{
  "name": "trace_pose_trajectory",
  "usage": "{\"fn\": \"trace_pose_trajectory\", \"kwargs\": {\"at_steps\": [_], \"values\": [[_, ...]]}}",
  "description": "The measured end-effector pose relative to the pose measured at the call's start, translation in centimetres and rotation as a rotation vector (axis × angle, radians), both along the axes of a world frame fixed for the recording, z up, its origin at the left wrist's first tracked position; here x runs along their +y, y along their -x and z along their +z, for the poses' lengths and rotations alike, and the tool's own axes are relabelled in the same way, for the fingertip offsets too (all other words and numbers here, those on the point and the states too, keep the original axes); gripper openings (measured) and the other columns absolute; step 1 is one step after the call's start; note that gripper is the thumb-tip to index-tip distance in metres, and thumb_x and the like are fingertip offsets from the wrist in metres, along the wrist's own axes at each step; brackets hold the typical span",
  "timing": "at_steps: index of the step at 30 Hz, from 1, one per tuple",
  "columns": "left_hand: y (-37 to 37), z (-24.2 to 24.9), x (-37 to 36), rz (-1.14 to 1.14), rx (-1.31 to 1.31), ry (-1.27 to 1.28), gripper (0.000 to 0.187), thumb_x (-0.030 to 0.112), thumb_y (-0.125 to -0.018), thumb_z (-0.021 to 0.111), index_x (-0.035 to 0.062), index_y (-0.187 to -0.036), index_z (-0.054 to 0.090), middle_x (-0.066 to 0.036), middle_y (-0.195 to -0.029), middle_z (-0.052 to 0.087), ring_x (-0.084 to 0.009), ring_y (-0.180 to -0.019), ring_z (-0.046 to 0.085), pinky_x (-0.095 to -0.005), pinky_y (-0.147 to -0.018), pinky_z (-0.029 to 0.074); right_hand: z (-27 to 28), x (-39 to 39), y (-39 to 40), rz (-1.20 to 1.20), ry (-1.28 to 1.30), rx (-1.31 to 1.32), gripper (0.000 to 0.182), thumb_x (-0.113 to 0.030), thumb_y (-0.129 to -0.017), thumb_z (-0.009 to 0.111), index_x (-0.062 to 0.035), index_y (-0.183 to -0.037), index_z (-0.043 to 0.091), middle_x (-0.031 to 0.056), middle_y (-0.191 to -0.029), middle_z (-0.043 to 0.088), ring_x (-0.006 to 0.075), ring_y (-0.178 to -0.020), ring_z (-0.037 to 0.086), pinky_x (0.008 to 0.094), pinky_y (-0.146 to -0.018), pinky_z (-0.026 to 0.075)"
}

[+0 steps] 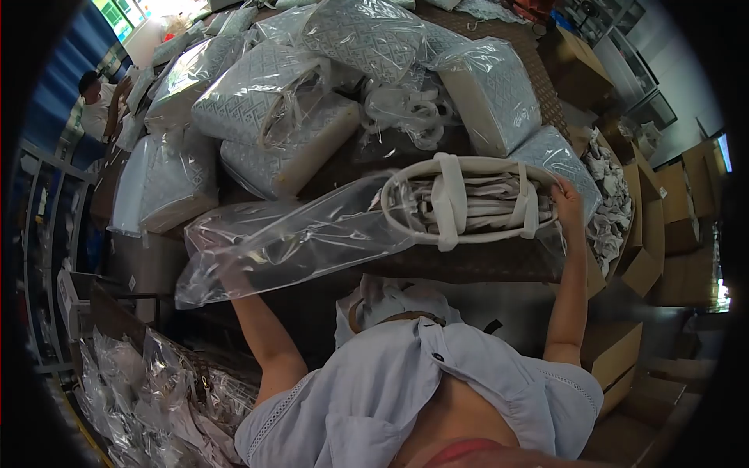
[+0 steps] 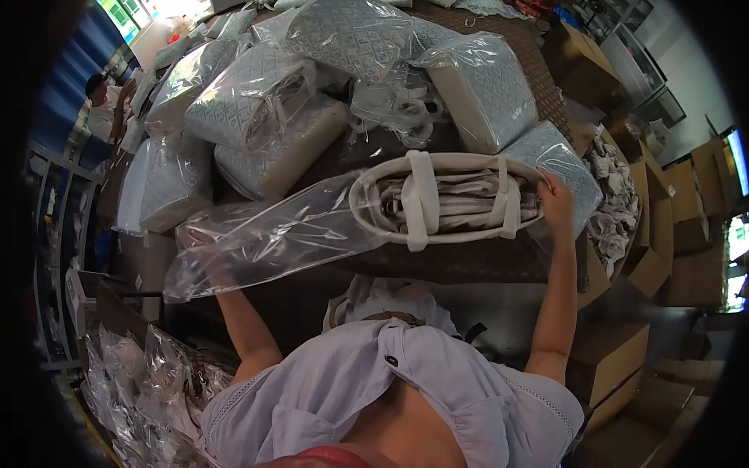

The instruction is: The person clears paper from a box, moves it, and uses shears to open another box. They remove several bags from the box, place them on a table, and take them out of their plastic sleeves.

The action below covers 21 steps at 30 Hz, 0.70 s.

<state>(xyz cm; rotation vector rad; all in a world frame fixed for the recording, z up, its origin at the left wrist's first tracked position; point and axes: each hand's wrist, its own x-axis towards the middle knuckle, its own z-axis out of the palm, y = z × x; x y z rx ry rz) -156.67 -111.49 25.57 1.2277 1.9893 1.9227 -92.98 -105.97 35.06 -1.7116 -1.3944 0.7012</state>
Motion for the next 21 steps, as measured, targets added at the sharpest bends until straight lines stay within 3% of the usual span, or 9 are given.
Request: {"fn": "trace_pose_trajectory", "kwargs": {"at_steps": [4,6,8,12,14,16,17,19,21], "values": [[-10.7,5.4,2.4,-0.675,-0.861,-0.344,0.039,0.033,-0.086,0.049,0.0082,-0.116,0.046,-0.010,-0.117,0.046,-0.0228,-0.103,0.047,-0.0341,-0.086,0.041,0.8,0.3,0.8,-0.080,0.193,-0.208,0.036,-0.021,-0.087,0.047,-0.0023,-0.119,0.046,0.0074,-0.100,0.056,0.0140,-0.087,0.052,0.0268,-0.077,0.040],[-16.4,8.4,3.6,-0.628,-0.627,0.054,0.036,0.024,-0.085,0.052,0.0077,-0.116,0.045,-0.009,-0.118,0.045,-0.0234,-0.103,0.047,-0.0367,-0.085,0.042,2.6,-0.4,4.5,-0.033,-0.030,-0.311,0.044,-0.027,-0.086,0.048,-0.0023,-0.122,0.041,0.0110,-0.111,0.051,0.0187,-0.099,0.048,0.0301,-0.084,0.038],[-17.5,5.9,5.2,-0.890,-0.703,0.087,0.043,0.013,-0.080,0.057,0.0040,-0.120,0.042,-0.006,-0.096,0.055,-0.0138,-0.083,0.054,-0.0237,-0.071,0.044,6.2,-1.8,9.7,0.217,-0.325,-0.416,0.064,-0.038,-0.081,0.054,-0.0007,-0.127,0.031,0.0172,-0.128,0.035,0.0277,-0.119,0.033,0.0369,-0.096,0.028],[-18.3,8.4,6.0,-0.733,-1.004,-0.323,0.026,0.009,-0.081,0.055,0.0040,-0.105,0.049,-0.002,-0.079,0.054,-0.0108,-0.067,0.054,-0.0238,-0.059,0.046,7.8,-5.7,21.4,0.856,-0.377,-0.675,0.091,-0.045,-0.066,0.068,0.0047,-0.129,0.024,0.0231,-0.136,0.022,0.0369,-0.128,0.016,0.0432,-0.103,0.014],[-18.0,10.2,4.8,-0.972,-0.828,-0.545,0.035,0.015,-0.082,0.053,0.0046,-0.114,0.044,-0.007,-0.081,0.058,-0.0220,-0.078,0.057,-0.0339,-0.065,0.049,4.8,-5.3,24.8,0.860,-0.502,-0.690,0.086,-0.040,-0.065,0.067,0.0040,-0.127,0.025,0.0243,-0.129,0.032,0.0353,-0.122,0.029,0.0469,-0.101,0.014],[-18.4,12.5,1.0,-0.449,0.081,-0.003,0.042,0.016,-0.084,0.052,0.0054,-0.122,0.039,-0.008,-0.092,0.058,-0.0203,-0.085,0.056,-0.0318,-0.068,0.048,2.4,-3.9,26.6,0.841,-0.474,-0.614,0.081,-0.033,-0.065,0.066,0.0025,-0.126,0.027,0.0220,-0.124,0.038,0.0341,-0.117,0.033,0.0467,-0.100,0.017],[-18.6,12.9,-0.3,-0.317,0.086,0.022,0.042,0.016,-0.084,0.052,0.0054,-0.122,0.039,-0.008,-0.092,0.058,-0.0203,-0.085,0.056,-0.0318,-0.068,0.048,1.2,-2.9,27.3,0.742,-0.408,-0.566,0.076,-0.027,-0.065,0.066,0.0010,-0.125,0.029,0.0197,-0.119,0.044,0.0330,-0.113,0.038,0.0466,-0.098,0.020],[-18.6,13.0,-1.7,-1.021,-1.001,-0.380,0.035,0.017,-0.085,0.053,0.0080,-0.118,0.046,-0.003,-0.114,0.050,-0.0159,-0.109,0.045,-0.0287,-0.089,0.038,-1.9,1.6,24.7,1.122,-0.521,-0.680,0.072,-0.019,-0.068,0.064,-0.0038,-0.129,0.029,0.0193,-0.120,0.040,0.0366,-0.113,0.035,0.0446,-0.096,0.025],[-17.3,10.2,-2.7,-0.935,-0.730,-0.229,0.055,0.025,-0.082,0.057,0.0063,-0.128,0.034,-0.013,-0.128,0.037,-0.0199,-0.107,0.046,-0.0308,-0.090,0.037,-3.4,2.9,24.6,1.095,-0.363,-0.333,0.081,-0.012,-0.058,0.064,-0.0118,-0.131,0.028,0.0152,-0.111,0.051,0.0314,-0.106,0.043,0.0441,-0.099,0.021]]}}
